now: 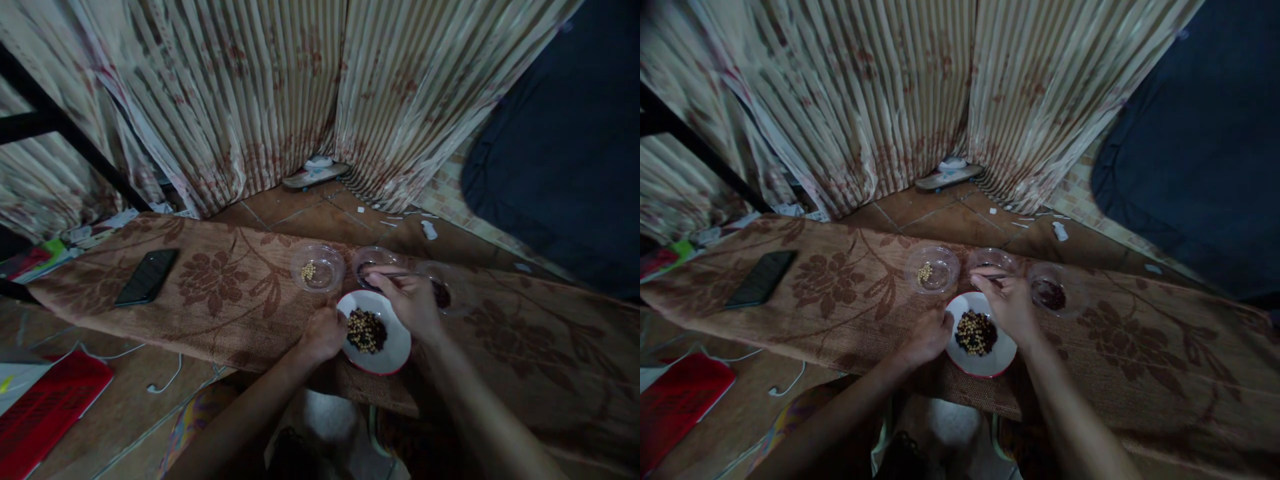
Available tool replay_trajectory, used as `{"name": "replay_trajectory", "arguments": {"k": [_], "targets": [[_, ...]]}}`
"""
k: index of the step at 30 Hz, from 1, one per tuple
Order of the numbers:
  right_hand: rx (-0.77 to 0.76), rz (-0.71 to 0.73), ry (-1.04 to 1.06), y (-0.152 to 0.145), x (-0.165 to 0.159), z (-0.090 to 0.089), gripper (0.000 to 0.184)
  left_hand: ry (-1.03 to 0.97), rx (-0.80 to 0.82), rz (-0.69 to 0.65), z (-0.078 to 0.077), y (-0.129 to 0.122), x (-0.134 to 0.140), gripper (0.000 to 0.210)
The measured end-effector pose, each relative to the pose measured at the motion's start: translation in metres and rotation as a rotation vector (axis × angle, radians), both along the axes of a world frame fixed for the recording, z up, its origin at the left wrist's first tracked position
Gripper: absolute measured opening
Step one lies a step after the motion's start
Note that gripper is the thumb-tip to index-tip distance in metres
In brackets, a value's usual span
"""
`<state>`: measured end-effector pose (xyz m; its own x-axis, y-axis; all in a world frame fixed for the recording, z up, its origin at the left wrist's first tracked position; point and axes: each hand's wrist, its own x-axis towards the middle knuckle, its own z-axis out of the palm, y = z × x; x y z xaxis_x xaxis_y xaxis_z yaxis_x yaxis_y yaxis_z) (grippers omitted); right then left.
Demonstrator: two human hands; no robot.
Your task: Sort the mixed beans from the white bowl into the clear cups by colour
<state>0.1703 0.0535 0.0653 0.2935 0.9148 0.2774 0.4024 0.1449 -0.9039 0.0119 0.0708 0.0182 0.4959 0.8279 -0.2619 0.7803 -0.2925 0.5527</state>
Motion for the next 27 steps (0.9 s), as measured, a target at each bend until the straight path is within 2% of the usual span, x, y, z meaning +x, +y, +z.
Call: {"name": "replay_trajectory", "arguments": {"k": [3,7,10,14,27], "targets": [[-0.117,-0.072,0.110,-0.030,0.019,-0.006,0.028,0.023,0.001,-0.005,0.002,0.000,0.000,0.034],[-0.188,-0.039,0.085,-0.049,0.033,-0.028,0.028,0.036,-0.018,0.019,0.003,-0.001,0.001,0.034],[-0.185,0.022,0.017,-0.050,0.035,-0.038,0.027,0.029,-0.016,0.032,0.004,-0.001,0.002,0.033],[-0.198,0.085,-0.076,-0.048,0.030,-0.038,0.027,0.020,-0.027,0.076,0.004,0.000,0.003,0.034],[-0.197,0.123,-0.184,-0.046,0.022,-0.041,0.024,0.014,-0.043,0.094,0.004,-0.001,0.003,0.034]]}}
